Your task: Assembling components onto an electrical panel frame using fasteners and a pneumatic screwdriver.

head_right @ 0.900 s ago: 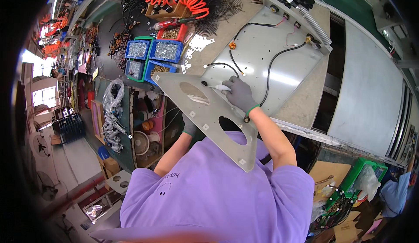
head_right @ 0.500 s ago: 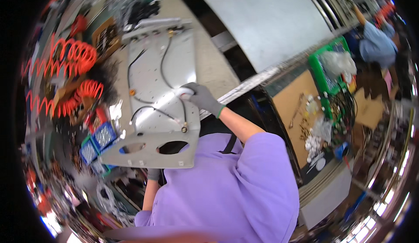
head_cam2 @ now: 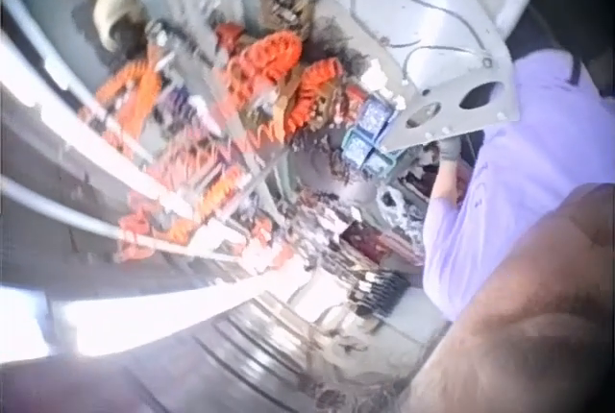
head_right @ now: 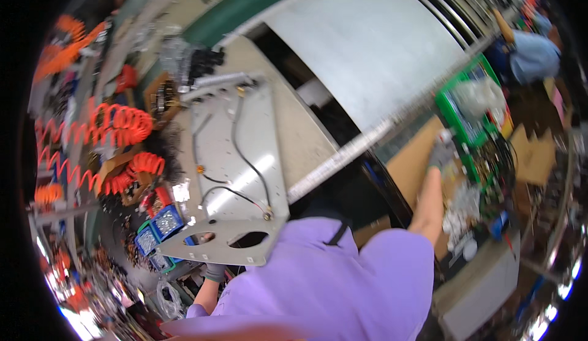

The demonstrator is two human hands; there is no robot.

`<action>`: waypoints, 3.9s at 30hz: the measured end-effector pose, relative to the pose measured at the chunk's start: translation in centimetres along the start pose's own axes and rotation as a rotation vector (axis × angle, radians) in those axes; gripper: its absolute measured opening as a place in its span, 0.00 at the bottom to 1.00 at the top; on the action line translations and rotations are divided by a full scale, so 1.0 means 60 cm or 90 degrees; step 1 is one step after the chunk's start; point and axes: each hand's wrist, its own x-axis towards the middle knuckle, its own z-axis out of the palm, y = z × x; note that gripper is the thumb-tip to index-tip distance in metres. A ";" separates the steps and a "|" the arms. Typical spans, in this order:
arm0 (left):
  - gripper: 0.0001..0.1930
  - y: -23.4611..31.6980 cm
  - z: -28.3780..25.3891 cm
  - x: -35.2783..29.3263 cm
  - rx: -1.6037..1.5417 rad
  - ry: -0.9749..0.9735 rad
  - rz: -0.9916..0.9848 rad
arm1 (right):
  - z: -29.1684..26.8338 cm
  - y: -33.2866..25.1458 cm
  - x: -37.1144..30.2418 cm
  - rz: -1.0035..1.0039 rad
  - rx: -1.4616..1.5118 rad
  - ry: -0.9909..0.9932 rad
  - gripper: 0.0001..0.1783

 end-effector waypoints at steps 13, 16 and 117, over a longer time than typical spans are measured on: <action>0.14 0.069 -0.015 0.071 0.636 -0.227 0.378 | 0.002 -0.007 0.005 0.146 -0.032 -0.075 0.31; 0.12 0.119 -0.006 0.074 0.653 -0.202 0.477 | -0.070 -0.007 -0.032 -0.102 -0.118 -0.011 0.35; 0.19 0.047 0.057 0.034 0.325 0.179 0.362 | -0.314 0.013 -0.773 0.235 0.145 -0.415 0.28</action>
